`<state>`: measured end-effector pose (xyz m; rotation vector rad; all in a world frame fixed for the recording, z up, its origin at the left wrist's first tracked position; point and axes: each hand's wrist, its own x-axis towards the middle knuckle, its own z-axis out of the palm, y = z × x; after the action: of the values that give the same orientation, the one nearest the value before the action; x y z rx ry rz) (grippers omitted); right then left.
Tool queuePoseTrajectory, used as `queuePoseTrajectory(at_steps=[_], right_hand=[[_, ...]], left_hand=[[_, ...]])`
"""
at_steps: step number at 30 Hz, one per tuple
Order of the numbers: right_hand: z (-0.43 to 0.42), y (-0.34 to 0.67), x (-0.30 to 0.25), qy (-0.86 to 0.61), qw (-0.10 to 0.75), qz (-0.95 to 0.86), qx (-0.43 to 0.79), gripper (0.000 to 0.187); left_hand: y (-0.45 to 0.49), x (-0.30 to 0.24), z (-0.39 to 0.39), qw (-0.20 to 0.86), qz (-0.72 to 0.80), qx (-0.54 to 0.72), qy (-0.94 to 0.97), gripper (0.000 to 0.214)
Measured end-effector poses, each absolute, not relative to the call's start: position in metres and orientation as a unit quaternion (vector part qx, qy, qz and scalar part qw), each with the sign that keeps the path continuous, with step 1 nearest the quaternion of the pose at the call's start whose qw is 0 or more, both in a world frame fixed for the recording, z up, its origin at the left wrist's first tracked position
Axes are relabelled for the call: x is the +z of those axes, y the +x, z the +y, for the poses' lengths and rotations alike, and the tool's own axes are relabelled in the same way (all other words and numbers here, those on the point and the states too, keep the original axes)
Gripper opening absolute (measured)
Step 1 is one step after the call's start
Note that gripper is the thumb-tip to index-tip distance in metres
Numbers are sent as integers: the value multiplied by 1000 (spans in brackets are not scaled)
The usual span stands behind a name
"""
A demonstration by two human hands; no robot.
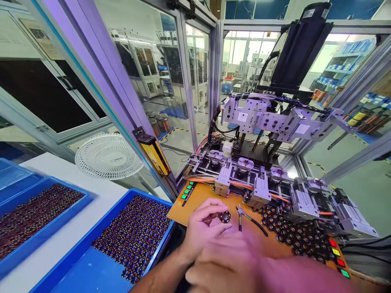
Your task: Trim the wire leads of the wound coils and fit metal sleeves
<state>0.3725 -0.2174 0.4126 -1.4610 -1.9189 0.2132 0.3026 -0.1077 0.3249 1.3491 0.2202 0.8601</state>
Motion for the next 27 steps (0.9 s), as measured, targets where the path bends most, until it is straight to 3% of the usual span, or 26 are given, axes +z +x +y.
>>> queuePoseTrajectory(at_steps=[3, 5, 9, 17, 22, 27], right_hand=[[-237, 397, 435, -538, 477, -694, 33, 32], [-245, 422, 445, -585, 440, -681, 15, 12], [-242, 456, 437, -649, 410, -636, 79, 14], [-228, 442, 410, -623, 429, -593, 276, 11], [-231, 444, 405, -633, 435, -582, 268, 20], [-238, 449, 401, -641, 421, -604, 217, 18]], left_hand=[[299, 327, -107, 719, 104, 376, 575, 34], [295, 330, -108, 750, 99, 364, 544, 36], [291, 338, -112, 814, 73, 332, 472, 43], [291, 341, -115, 759, 55, 355, 542, 40], [289, 341, -116, 764, 56, 323, 556, 38], [289, 341, -117, 777, 56, 314, 543, 37]])
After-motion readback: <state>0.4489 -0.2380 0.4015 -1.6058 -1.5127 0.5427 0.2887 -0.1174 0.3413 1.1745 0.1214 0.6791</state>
